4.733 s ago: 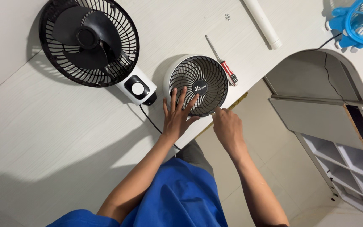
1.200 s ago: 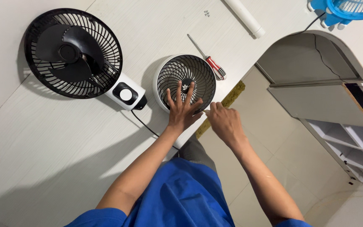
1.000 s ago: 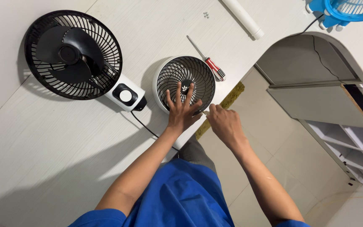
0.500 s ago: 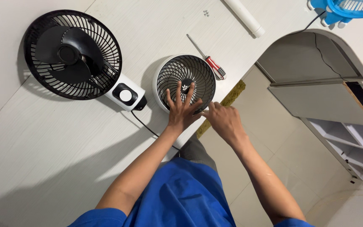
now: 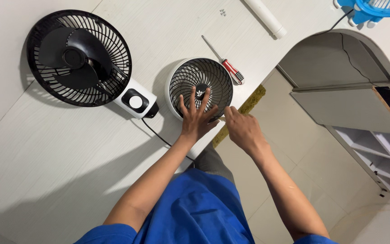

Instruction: The person assembles a small electric fan on a white table. They place the front grille onto the fan base, align it, and then use a screwdriver to tighten screws around the perimeter to secure the grille in place.

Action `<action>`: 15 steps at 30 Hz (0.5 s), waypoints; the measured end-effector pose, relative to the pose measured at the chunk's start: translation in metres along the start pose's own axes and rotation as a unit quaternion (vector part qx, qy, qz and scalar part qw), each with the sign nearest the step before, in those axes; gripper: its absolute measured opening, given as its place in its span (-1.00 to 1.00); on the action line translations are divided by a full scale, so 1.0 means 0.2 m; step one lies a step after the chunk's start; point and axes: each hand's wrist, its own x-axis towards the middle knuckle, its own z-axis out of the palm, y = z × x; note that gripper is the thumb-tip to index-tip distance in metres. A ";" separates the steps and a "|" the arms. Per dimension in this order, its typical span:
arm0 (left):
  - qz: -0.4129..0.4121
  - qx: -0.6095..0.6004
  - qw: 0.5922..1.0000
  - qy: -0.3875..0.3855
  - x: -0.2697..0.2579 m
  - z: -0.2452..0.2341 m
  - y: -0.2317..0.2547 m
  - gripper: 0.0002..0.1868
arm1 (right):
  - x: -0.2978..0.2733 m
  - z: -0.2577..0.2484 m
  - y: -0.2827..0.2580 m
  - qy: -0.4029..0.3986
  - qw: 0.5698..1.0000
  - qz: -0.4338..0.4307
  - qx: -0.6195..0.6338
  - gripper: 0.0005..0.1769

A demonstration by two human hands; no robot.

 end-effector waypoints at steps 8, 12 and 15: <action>0.005 0.006 1.000 0.010 0.00 0.02 -0.01 -0.36 | -0.02 0.01 0.00 -0.007 1.000 0.028 0.001 -0.68; 0.016 0.004 0.999 0.035 -0.01 0.04 -0.02 -0.36 | -0.01 0.02 -0.02 0.027 0.999 0.017 0.041 -0.71; 0.027 -0.009 0.997 0.074 -0.02 0.04 -0.03 -0.33 | 0.00 0.03 -0.03 -0.015 0.996 0.089 0.014 -0.64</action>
